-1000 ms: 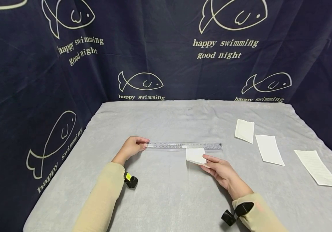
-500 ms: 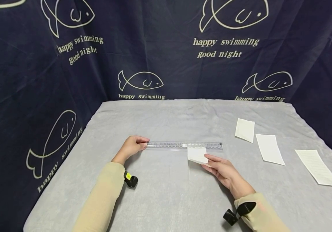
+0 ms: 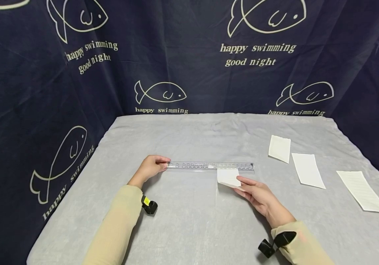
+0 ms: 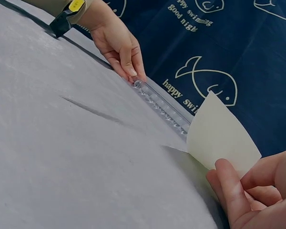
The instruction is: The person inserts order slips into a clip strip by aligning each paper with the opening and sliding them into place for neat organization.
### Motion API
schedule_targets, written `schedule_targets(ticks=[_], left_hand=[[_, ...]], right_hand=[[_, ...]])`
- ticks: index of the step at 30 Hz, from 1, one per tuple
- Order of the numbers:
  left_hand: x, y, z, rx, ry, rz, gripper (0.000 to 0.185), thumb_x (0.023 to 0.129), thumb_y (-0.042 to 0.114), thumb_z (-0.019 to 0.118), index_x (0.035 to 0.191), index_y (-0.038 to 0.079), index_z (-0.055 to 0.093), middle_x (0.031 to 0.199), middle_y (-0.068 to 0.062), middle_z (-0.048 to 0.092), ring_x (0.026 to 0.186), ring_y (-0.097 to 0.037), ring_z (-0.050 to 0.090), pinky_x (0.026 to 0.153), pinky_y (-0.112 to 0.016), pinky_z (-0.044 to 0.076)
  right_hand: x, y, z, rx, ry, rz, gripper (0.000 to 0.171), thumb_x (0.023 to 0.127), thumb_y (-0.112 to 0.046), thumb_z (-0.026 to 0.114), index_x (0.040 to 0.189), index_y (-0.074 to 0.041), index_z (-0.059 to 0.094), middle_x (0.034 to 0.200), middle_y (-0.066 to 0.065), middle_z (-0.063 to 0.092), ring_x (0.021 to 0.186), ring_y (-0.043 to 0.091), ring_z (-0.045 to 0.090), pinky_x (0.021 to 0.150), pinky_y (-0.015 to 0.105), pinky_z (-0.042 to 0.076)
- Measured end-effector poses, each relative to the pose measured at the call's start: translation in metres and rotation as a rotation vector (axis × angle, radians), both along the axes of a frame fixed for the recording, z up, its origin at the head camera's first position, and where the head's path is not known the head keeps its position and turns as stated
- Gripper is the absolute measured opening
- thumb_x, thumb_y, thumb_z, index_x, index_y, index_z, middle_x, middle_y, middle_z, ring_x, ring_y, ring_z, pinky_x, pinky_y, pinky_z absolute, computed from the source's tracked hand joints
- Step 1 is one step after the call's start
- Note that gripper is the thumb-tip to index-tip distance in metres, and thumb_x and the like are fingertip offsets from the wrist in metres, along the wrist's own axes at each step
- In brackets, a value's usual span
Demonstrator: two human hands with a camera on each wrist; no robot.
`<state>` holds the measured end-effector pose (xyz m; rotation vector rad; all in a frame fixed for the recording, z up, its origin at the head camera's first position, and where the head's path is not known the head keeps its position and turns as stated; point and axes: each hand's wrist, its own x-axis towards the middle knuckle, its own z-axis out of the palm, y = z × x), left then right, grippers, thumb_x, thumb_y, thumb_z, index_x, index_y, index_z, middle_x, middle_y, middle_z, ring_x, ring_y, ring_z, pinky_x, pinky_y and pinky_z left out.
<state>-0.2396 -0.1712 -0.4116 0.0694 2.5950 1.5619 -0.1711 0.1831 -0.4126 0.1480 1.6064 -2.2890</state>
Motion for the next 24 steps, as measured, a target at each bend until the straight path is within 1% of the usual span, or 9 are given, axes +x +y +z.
schedule_targets(ticks=[7, 18, 24], left_hand=[[0.0, 0.0, 0.0, -0.014, 0.007, 0.003, 0.021, 0.088, -0.002, 0.06, 0.108, -0.003, 0.067, 0.095, -0.013, 0.066, 0.076, -0.013, 0.06, 0.068, -0.023, 0.054], [0.0, -0.001, -0.001, -0.01, 0.001, 0.001, 0.022, 0.088, -0.001, 0.06, 0.109, -0.003, 0.067, 0.096, -0.012, 0.066, 0.076, -0.013, 0.06, 0.068, -0.023, 0.054], [-0.001, -0.001, -0.002, -0.005, -0.001, 0.005, 0.022, 0.088, -0.002, 0.06, 0.109, -0.003, 0.067, 0.096, -0.013, 0.066, 0.077, -0.013, 0.061, 0.069, -0.023, 0.054]], right_hand=[[0.001, 0.003, 0.0, 0.005, -0.005, 0.001, 0.056, 0.09, 0.015, 0.045, 0.137, 0.021, 0.016, 0.105, 0.011, 0.06, 0.088, 0.01, 0.062, 0.086, 0.026, 0.05], [0.001, 0.011, 0.001, -0.021, -0.006, -0.01, 0.058, 0.088, 0.015, 0.048, 0.136, 0.022, 0.017, 0.099, 0.007, 0.062, 0.086, 0.011, 0.063, 0.086, 0.026, 0.05], [0.0, 0.015, 0.0, -0.047, -0.01, -0.013, 0.056, 0.088, 0.016, 0.048, 0.135, 0.022, 0.019, 0.097, 0.006, 0.062, 0.086, 0.012, 0.063, 0.086, 0.027, 0.05]])
